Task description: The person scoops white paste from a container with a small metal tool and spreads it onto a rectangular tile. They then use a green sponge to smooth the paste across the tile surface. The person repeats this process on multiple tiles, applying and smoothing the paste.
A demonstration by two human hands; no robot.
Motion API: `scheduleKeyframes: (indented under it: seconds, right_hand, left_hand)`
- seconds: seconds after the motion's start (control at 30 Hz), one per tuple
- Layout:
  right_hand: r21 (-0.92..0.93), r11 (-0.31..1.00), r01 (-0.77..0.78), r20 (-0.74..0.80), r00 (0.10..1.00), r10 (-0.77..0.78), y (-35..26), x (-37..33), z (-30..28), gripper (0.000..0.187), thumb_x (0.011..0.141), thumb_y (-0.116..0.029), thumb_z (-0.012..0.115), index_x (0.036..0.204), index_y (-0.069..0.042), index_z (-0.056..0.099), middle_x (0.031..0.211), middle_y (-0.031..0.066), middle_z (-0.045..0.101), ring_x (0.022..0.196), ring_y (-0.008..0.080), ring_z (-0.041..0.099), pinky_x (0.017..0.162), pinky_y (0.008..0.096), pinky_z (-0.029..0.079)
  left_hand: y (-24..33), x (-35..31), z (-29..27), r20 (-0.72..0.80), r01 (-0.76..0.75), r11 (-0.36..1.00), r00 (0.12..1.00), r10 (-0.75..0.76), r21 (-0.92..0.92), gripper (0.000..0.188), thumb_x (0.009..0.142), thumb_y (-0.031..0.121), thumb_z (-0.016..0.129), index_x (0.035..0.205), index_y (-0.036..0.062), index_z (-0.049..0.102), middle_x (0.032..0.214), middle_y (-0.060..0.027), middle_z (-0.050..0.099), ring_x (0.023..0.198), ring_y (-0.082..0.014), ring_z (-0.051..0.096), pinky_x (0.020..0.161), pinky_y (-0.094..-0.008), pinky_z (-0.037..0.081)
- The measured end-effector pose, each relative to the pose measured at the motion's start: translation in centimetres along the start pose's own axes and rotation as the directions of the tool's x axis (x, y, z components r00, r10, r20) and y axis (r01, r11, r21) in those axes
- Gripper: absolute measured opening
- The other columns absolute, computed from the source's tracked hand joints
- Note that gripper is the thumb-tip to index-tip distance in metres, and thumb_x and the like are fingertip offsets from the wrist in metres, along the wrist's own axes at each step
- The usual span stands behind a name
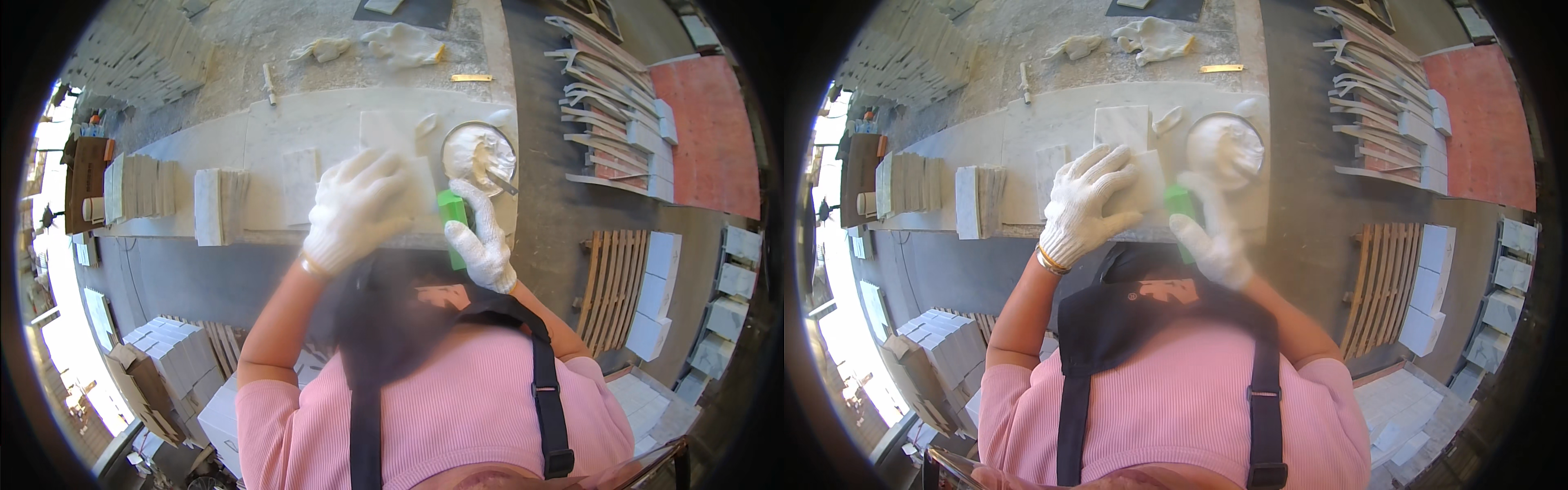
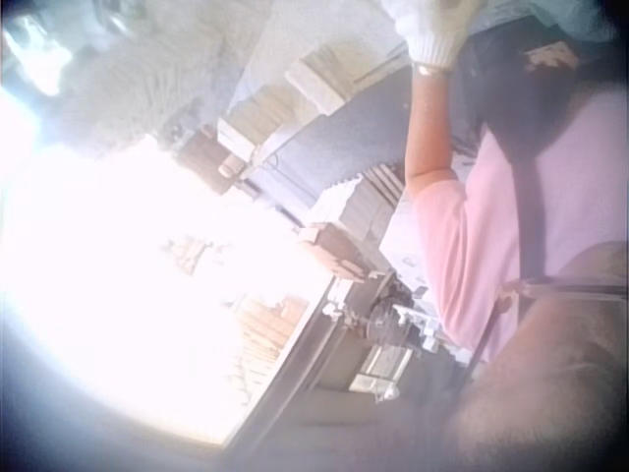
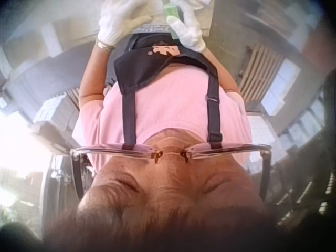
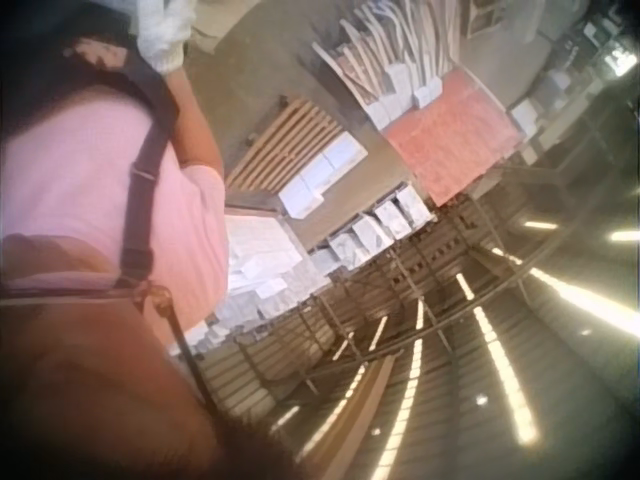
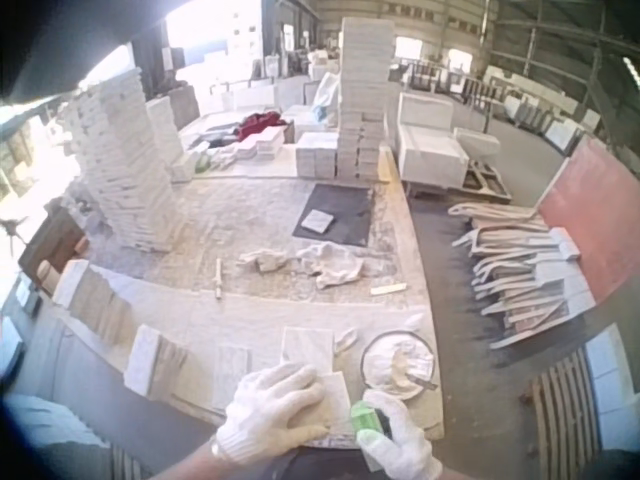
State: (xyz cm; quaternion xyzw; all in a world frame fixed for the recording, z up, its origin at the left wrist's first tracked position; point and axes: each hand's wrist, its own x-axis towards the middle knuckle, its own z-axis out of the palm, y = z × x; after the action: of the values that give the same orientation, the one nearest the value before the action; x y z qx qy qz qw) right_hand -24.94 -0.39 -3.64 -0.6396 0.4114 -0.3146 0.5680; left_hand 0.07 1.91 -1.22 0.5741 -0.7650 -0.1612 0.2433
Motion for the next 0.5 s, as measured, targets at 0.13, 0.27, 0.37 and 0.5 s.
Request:
scheduleKeyframes:
  seconds: [0.13,0.27,0.37,0.5]
  right_hand:
    - [0.022,1.000,-0.013,-0.069,0.998,0.015,1.6,3.7,0.9,0.054,0.103,-0.023,0.063,0.150,-0.001,0.047,0.143,0.0158,0.054,0.137,0.0254,0.048,0.119,0.0384,0.035]
    - [-0.008,1.000,0.008,-0.038,0.999,-0.008,1.5,3.3,0.3,0.056,0.103,-0.024,0.064,0.150,-0.001,0.046,0.143,0.0165,0.053,0.138,0.0265,0.047,0.119,0.0394,0.034]
    - [-0.022,0.998,0.050,0.038,0.998,-0.050,0.3,0.5,-0.3,0.058,0.102,-0.024,0.066,0.150,0.000,0.045,0.148,0.0172,0.049,0.140,0.0278,0.047,0.120,0.0397,0.034]
    - [-0.138,0.985,0.101,-0.076,0.991,-0.112,0.6,3.6,0.6,0.055,0.100,-0.024,0.066,0.147,0.000,0.049,0.145,0.0174,0.054,0.137,0.0283,0.050,0.118,0.0393,0.036]
  left_hand:
    - [0.2,-0.1,0.0,-0.016,0.005,1.000,1.000,-0.004,0.017,0.064,0.069,0.033,0.090,0.126,0.0125,0.070,0.148,-0.0100,0.062,0.139,-0.0355,0.054,0.109,-0.0519,0.043]
    - [0.2,0.0,0.0,-0.029,-0.004,0.999,1.000,0.005,0.043,0.064,0.068,0.034,0.090,0.125,0.0120,0.070,0.147,-0.0102,0.062,0.139,-0.0359,0.054,0.109,-0.0513,0.043]
    - [0.1,-0.1,0.0,-0.018,-0.003,0.999,1.000,0.004,0.044,0.064,0.068,0.034,0.090,0.125,0.0117,0.070,0.148,-0.0105,0.062,0.139,-0.0362,0.054,0.109,-0.0511,0.043]
    - [-0.1,0.2,0.0,-0.011,-0.030,0.999,0.999,0.030,0.015,0.064,0.069,0.035,0.090,0.125,0.0113,0.071,0.147,-0.0104,0.063,0.139,-0.0366,0.054,0.109,-0.0509,0.043]
